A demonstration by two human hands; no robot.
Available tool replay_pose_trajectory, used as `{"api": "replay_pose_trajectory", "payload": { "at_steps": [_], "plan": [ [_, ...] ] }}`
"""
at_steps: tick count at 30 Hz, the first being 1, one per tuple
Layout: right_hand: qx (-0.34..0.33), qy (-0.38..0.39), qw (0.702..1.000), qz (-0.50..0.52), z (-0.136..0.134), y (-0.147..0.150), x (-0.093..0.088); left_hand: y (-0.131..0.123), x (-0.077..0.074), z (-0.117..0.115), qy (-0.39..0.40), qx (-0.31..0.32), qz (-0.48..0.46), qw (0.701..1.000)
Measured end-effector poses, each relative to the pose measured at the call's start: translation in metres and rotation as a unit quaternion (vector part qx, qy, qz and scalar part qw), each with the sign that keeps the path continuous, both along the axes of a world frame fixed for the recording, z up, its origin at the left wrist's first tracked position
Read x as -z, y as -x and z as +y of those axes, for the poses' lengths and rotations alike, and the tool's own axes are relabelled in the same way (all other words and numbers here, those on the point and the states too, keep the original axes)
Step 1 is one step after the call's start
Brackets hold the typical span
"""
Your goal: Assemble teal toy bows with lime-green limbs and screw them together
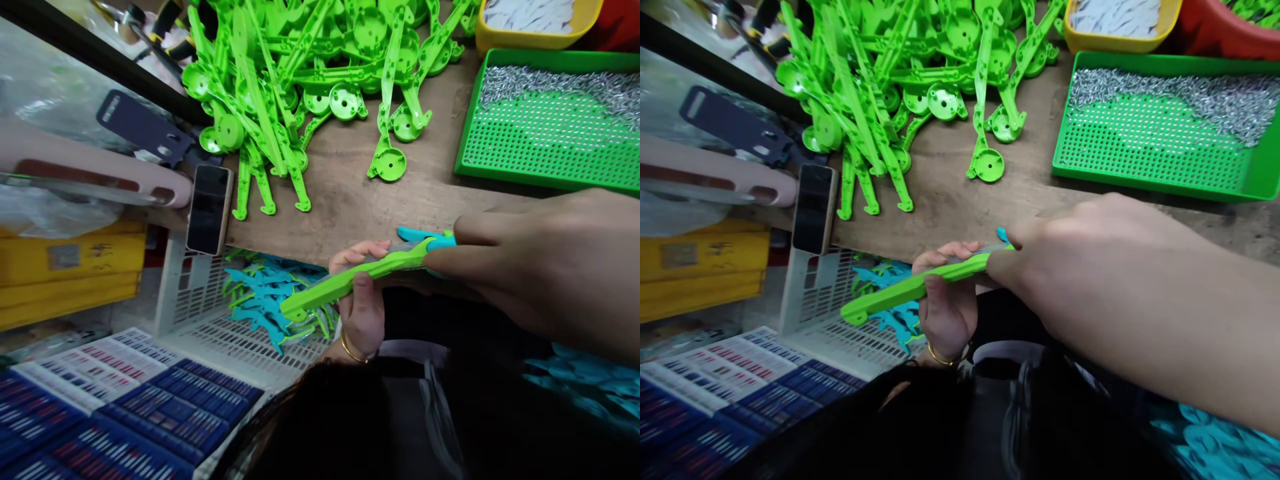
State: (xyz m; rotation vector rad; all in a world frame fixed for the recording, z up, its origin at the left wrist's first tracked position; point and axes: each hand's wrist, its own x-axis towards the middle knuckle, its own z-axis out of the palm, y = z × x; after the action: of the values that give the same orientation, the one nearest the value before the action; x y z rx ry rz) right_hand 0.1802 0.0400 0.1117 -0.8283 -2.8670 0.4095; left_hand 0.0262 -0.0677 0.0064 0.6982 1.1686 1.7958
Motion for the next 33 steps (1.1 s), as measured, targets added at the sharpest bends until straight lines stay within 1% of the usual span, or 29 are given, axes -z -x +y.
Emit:
{"api": "replay_pose_trajectory", "payload": {
  "at_steps": [2,3,8,12,16,23,30,33],
  "plan": [
    [-0.048,-0.017,0.999,-0.018,-0.006,0.000,-0.001,0.001,0.000,0.001,0.002,0.004,0.005,1.000],
    [-0.052,-0.026,0.998,-0.022,-0.011,-0.002,-0.001,0.001,-0.001,0.001,0.003,0.005,0.006,1.000],
    [0.015,-0.057,0.998,-0.023,-0.048,-0.011,0.003,0.002,-0.004,0.005,0.008,0.004,0.020,1.000],
    [0.027,-0.067,0.997,-0.039,-0.068,-0.012,0.006,0.003,-0.006,0.006,0.020,0.000,0.043,0.999],
    [0.032,-0.070,0.997,-0.024,-0.075,-0.011,0.010,0.003,-0.006,0.006,0.033,-0.002,0.050,0.998],
    [0.046,-0.034,0.998,-0.009,-0.080,-0.013,0.019,0.003,-0.006,0.004,0.039,-0.002,0.048,0.998],
    [0.008,-0.050,0.999,-0.004,-0.084,-0.012,0.016,0.003,-0.008,0.003,0.020,0.003,0.038,0.999],
    [0.013,-0.051,0.999,-0.001,-0.085,-0.013,0.019,0.003,-0.008,0.004,0.027,-0.002,0.050,0.998]
  ]
}}
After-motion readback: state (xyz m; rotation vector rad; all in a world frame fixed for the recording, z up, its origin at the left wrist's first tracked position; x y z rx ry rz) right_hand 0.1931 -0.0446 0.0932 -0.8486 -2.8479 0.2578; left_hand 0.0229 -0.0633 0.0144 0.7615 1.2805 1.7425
